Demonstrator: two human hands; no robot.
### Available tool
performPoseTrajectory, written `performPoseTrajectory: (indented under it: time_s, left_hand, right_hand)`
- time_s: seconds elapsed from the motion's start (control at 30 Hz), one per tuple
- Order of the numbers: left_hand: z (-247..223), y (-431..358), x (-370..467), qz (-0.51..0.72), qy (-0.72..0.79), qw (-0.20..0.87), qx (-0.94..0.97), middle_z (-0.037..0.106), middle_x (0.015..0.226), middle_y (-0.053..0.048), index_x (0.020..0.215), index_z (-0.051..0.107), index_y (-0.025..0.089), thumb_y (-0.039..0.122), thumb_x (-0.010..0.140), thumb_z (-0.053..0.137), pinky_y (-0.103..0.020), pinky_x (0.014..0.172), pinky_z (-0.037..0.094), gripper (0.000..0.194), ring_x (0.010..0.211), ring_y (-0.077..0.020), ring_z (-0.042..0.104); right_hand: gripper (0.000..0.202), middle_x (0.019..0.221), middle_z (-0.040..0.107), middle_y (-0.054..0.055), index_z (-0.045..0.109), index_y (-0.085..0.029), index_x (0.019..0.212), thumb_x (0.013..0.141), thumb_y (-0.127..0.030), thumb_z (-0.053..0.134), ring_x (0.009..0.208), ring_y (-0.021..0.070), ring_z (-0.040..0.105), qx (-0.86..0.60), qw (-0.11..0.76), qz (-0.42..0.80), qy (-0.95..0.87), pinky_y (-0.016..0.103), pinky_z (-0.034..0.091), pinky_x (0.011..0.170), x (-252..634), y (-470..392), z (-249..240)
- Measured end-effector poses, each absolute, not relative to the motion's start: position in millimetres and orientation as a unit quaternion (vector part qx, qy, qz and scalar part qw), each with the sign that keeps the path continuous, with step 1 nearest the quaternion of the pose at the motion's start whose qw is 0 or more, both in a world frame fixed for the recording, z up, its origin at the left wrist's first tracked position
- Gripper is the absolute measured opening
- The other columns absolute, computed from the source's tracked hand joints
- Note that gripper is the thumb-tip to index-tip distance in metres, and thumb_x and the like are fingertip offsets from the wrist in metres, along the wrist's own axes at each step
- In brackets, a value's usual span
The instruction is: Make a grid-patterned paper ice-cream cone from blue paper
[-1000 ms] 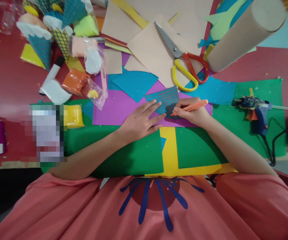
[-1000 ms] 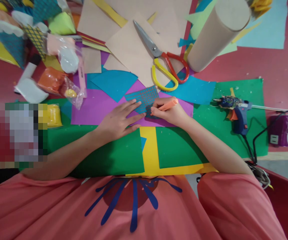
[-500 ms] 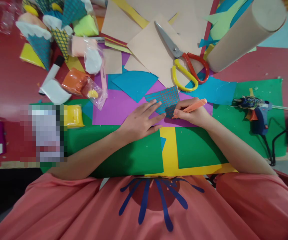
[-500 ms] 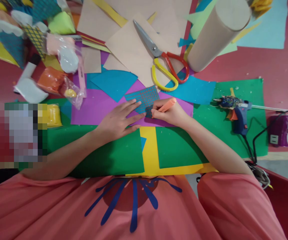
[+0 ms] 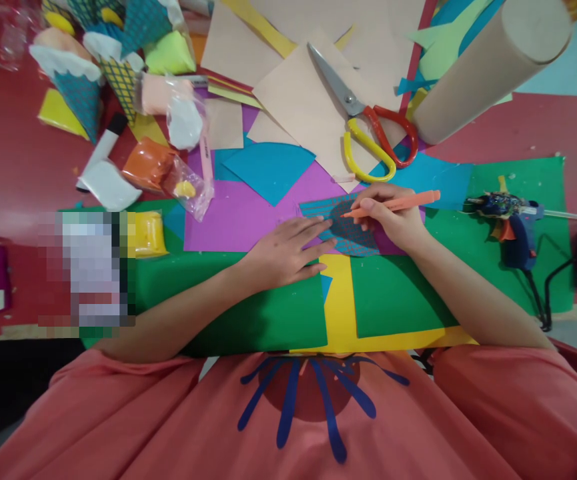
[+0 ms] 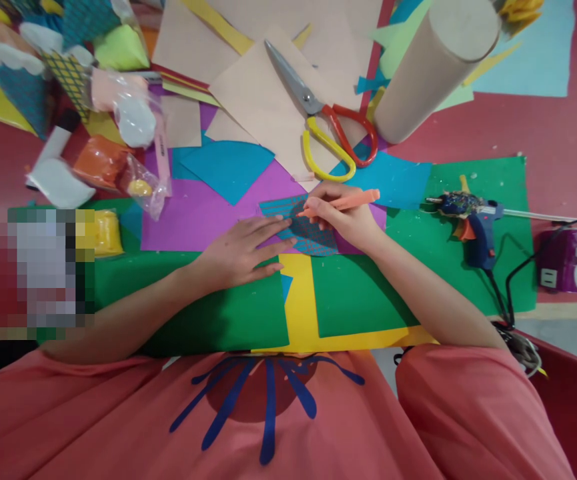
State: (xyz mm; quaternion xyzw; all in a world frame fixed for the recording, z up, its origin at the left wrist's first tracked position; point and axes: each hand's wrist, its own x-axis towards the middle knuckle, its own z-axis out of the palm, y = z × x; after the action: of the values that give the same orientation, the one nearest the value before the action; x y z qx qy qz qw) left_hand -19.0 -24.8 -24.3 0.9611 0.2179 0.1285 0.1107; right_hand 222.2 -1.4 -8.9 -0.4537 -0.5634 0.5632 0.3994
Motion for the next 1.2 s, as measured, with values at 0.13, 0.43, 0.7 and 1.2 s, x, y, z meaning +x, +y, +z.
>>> performPoseTrajectory:
  time_s: [0.13, 0.43, 0.7, 1.2]
  left_hand:
    - [-21.4, -26.9, -16.6, 0.125, 0.191, 0.106, 0.968, 0.055, 0.138, -0.019, 0.132, 0.058, 0.016, 0.035, 0.094, 0.056, -0.046, 0.101, 0.049, 0.042, 0.126, -0.0316, 0.055]
    - [-22.7, -24.9, -15.5, 0.135, 0.191, 0.127, 0.964, 0.059, 0.135, -0.019, 0.131, 0.056, 0.007, 0.039, 0.097, 0.051, -0.045, 0.104, 0.048, 0.047, 0.126, -0.0289, 0.054]
    - [-27.2, -22.9, -15.8, 0.143, 0.202, 0.163, 0.955, 0.059, 0.135, -0.016, 0.13, 0.058, 0.012, 0.04, 0.096, 0.052, -0.05, 0.105, 0.046, 0.044, 0.128, -0.0304, 0.051]
    - [-28.2, -22.3, -13.9, 0.155, 0.196, 0.143, 0.958, 0.061, 0.132, -0.016, 0.127, 0.06, 0.012, 0.035, 0.095, 0.055, -0.048, 0.104, 0.048, 0.04, 0.127, -0.0292, 0.052]
  right_hand:
    - [0.031, 0.066, 0.065, 0.0, 0.067, -0.017, 0.075, 0.084, -0.046, 0.066, 0.05, 0.0069, 0.055, -0.45, 0.386, 0.51, -0.624, 0.021, 0.043, 0.047, 222.6, -2.2, -10.9]
    - [0.014, 0.068, 0.065, 0.0, 0.067, -0.016, 0.078, 0.086, -0.028, 0.064, 0.052, 0.0066, 0.056, -0.465, 0.375, 0.46, -0.657, 0.021, 0.042, 0.048, 218.7, -2.8, -11.0]
    - [0.012, 0.071, 0.067, 0.001, 0.068, -0.015, 0.082, 0.085, -0.027, 0.067, 0.055, 0.0072, 0.056, -0.472, 0.357, 0.457, -0.664, 0.022, 0.044, 0.051, 216.6, -0.9, -9.1]
    - [0.013, 0.073, 0.07, 0.002, 0.071, -0.016, 0.083, 0.085, -0.028, 0.067, 0.055, 0.009, 0.055, -0.476, 0.342, 0.43, -0.687, 0.025, 0.046, 0.054, 216.2, 1.1, -12.2]
